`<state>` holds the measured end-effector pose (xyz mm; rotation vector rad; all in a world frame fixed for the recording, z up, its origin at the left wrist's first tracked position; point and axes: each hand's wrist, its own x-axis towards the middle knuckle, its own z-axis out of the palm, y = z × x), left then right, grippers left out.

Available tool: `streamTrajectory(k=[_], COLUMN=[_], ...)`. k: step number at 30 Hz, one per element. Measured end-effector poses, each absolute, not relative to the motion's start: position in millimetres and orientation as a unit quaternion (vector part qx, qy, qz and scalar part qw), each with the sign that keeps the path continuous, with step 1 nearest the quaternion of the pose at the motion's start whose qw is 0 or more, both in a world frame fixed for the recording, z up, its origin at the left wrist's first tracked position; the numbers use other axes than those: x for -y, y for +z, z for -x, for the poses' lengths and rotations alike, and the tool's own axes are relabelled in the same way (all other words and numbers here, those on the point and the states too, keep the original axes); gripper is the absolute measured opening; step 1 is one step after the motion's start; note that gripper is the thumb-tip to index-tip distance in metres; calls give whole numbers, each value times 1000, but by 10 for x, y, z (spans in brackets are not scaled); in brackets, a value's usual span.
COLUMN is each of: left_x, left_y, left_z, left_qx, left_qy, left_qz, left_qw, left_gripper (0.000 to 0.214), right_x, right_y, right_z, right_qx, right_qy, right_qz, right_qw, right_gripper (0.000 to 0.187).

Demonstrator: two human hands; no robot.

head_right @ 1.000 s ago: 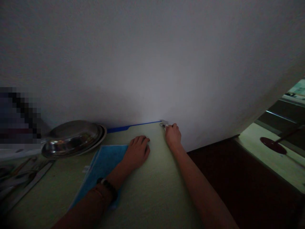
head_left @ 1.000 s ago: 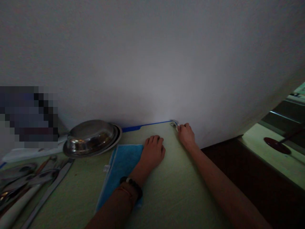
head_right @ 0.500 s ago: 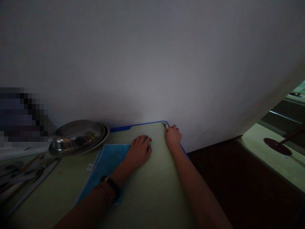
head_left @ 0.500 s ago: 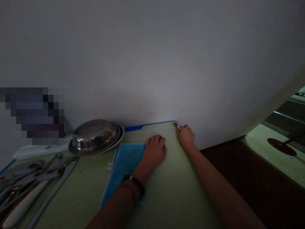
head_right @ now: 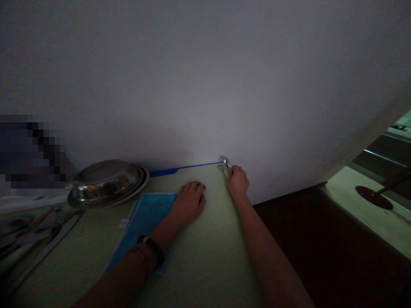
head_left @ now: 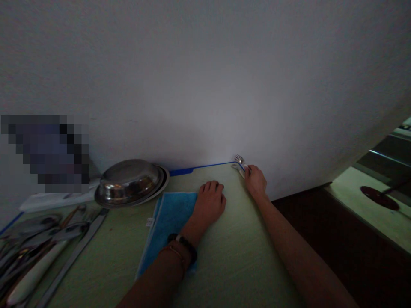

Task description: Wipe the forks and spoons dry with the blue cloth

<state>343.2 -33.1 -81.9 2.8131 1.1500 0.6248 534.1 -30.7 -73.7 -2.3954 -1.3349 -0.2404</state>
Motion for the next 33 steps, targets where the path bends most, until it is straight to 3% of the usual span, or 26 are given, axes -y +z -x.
streamTrajectory(k=[11, 22, 28, 33], left_x=[319, 322, 324, 322], left_y=[-831, -812, -825, -829], left_z=[-3444, -3444, -3443, -3441], left_qx=[-370, -368, -371, -371], left_qy=[205, 204, 206, 206], left_qz=[-906, -907, -906, -905], left_qw=[11, 11, 11, 12], left_gripper=[26, 25, 25, 26], right_x=[317, 312, 390, 443], right_y=[-864, -802, -858, -895], right_z=[-5343, -5340, -5062, -4970], right_qx=[497, 498, 584, 601], right_qy=[-101, -168, -193, -182], right_qz=[844, 816, 771, 762], right_qw=[175, 240, 168, 159], right_gripper=[35, 38, 42, 37])
